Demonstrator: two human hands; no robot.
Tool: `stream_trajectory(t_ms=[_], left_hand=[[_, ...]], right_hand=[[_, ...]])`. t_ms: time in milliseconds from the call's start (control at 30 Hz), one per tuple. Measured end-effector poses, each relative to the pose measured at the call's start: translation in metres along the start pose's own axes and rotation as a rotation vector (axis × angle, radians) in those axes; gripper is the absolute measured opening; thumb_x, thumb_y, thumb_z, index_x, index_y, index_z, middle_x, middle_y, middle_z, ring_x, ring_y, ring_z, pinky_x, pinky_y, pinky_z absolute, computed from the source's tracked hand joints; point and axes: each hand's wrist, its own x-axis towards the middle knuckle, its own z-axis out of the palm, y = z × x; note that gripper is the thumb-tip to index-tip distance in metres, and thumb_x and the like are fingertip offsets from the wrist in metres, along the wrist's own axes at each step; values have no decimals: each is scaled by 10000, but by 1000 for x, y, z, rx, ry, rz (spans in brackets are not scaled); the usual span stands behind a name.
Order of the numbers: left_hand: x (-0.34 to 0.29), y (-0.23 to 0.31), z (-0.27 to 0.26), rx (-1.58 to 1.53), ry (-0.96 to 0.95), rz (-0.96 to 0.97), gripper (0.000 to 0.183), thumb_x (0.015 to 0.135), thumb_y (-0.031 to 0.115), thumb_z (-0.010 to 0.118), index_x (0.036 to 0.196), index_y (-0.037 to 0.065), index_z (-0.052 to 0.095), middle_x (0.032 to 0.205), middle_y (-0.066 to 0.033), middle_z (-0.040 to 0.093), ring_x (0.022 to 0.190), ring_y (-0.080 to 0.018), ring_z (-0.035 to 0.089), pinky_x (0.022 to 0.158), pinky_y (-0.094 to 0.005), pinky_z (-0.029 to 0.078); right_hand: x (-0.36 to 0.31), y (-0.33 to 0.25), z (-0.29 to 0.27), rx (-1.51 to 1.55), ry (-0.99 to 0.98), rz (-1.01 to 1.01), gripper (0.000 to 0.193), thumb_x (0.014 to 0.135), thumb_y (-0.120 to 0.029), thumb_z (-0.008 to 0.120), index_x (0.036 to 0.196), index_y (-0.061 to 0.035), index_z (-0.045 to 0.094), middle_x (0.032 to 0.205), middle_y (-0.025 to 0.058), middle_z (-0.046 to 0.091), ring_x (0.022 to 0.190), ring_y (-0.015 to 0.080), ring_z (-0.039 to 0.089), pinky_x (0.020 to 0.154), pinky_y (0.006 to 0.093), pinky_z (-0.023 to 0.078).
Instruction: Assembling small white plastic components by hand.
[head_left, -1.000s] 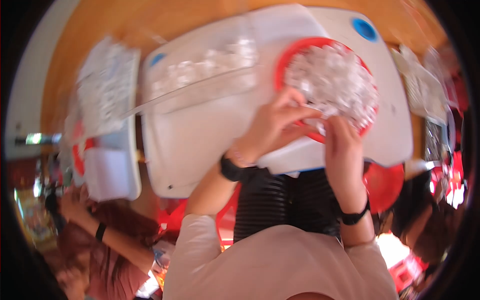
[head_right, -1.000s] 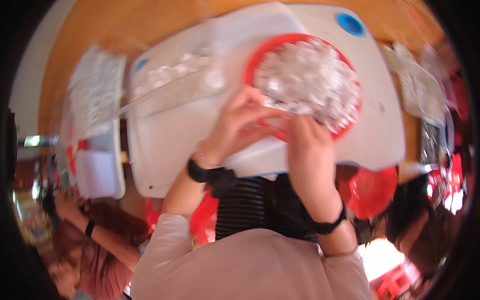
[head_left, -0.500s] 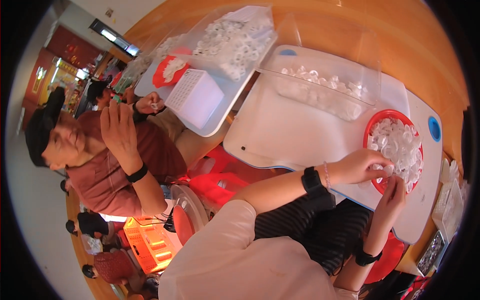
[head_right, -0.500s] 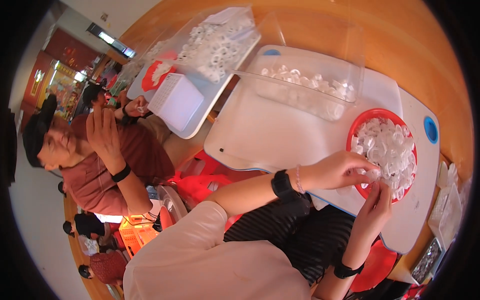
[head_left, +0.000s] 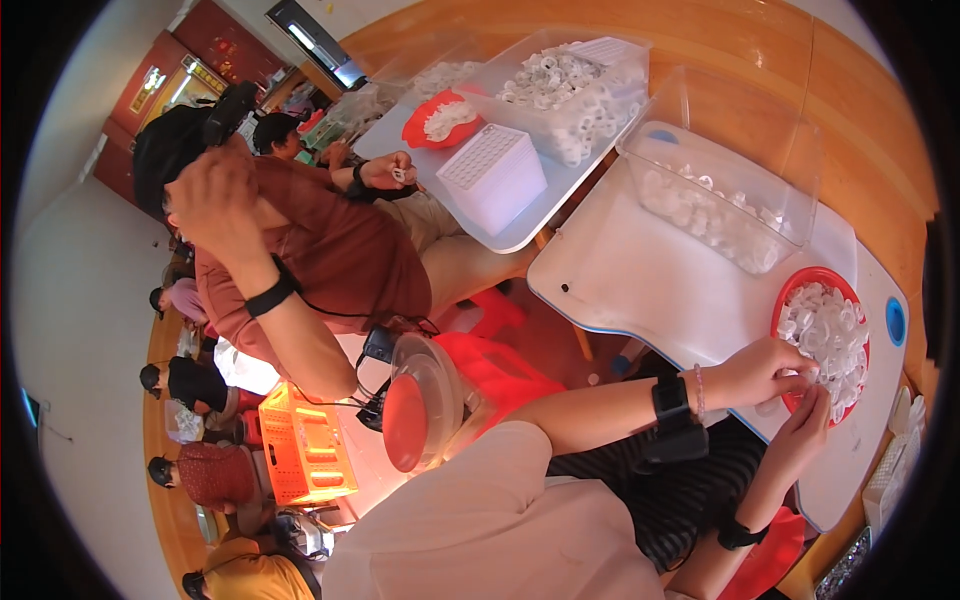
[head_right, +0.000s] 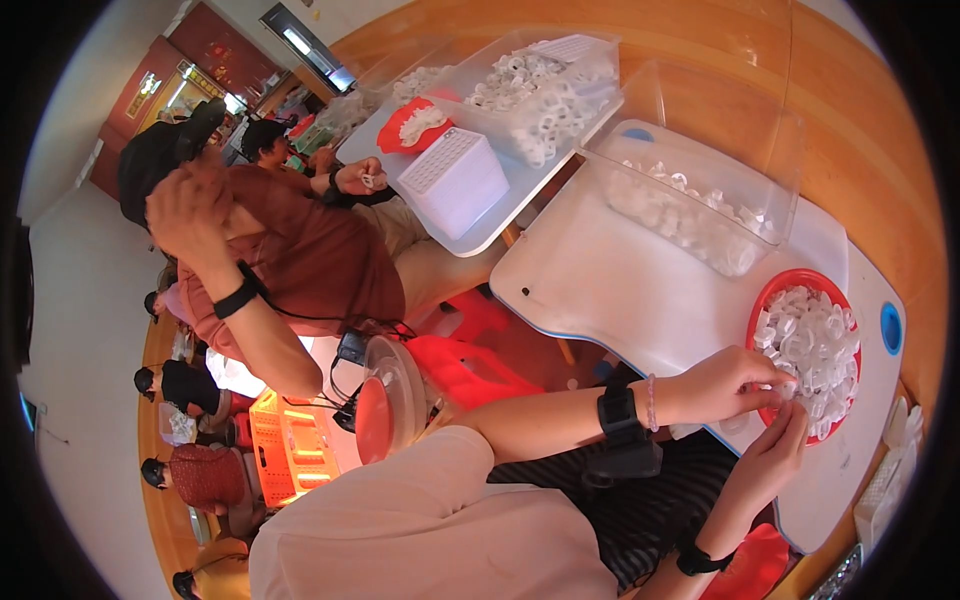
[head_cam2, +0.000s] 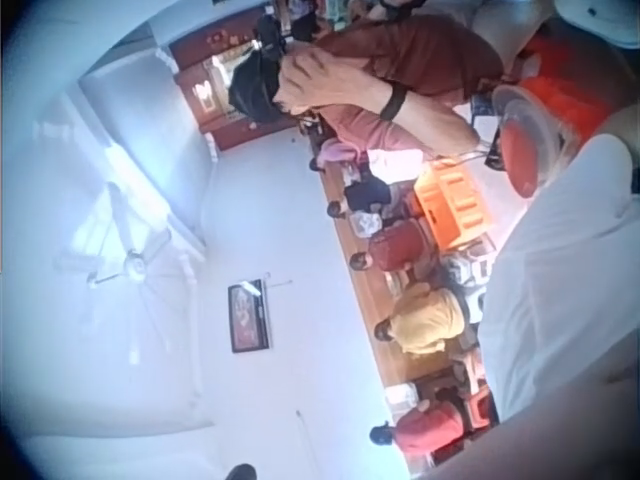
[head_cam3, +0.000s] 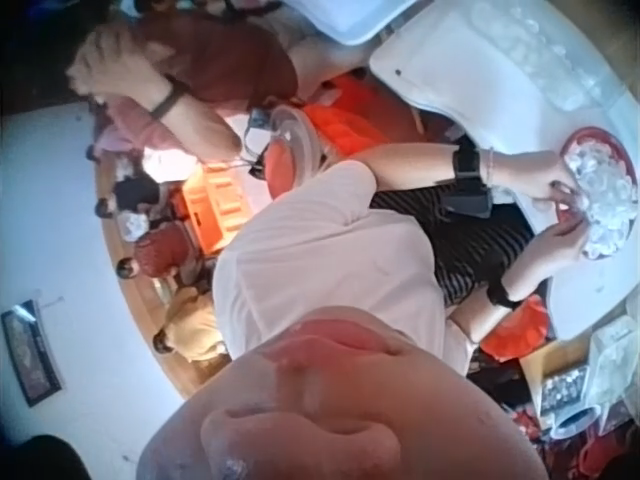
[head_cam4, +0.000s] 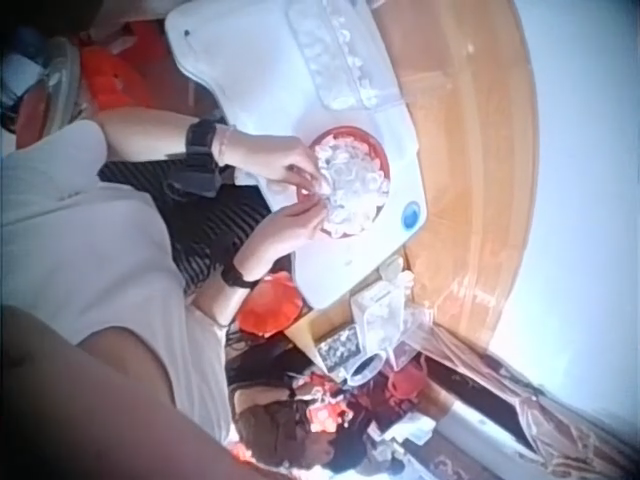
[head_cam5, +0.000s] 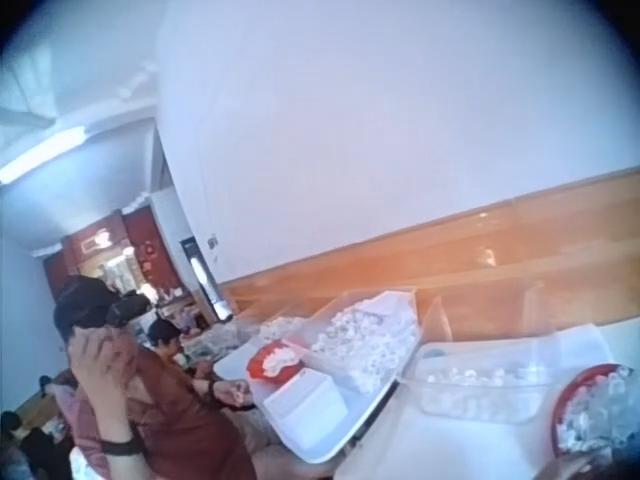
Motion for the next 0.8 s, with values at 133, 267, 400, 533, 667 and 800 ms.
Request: stream_trajectory(t_ms=[133,267,400,533,667,800], left_hand=[[-4,7,-3,42,11,31,294,785,89,651,1073,34,630,838,-164,641,729,-289,613,703,-341,479],[-8,11,-6,59,4,21,310,784,89,653,1089,41,626,840,-165,638,740,-290,612,700,-340,479],[-12,10,-5,62,10,20,327,780,89,658,1103,45,620,846,-164,631,761,-288,608,706,-336,478],[-13,8,-4,72,27,62,335,773,82,661,1104,48,619,861,-159,630,769,-284,605,720,-341,478],[-13,9,-5,89,27,68,330,769,72,661,1096,47,623,876,-155,633,785,-284,606,729,-340,480],[-14,8,-5,73,5,50,324,767,62,659,1088,43,624,878,-150,634,805,-280,608,737,-337,481]], right_hand=[[-3,-10,-1,5,11,-10,171,938,-96,461,988,50,536,844,196,574,762,340,574,664,381,455],[-6,-13,-1,26,10,3,169,938,-99,460,987,46,533,839,193,567,760,342,570,670,383,449],[-8,-16,-1,30,7,20,171,938,-102,460,986,45,533,839,193,567,755,342,568,670,382,449],[-8,-16,-1,41,4,4,168,941,-107,456,969,42,529,827,192,560,747,343,564,659,384,447],[-8,-18,-2,61,-31,25,169,944,-111,448,940,40,524,814,189,554,741,345,561,654,386,445],[-9,-19,-3,61,-33,25,170,945,-113,447,936,38,524,812,189,561,734,343,562,652,384,446]])
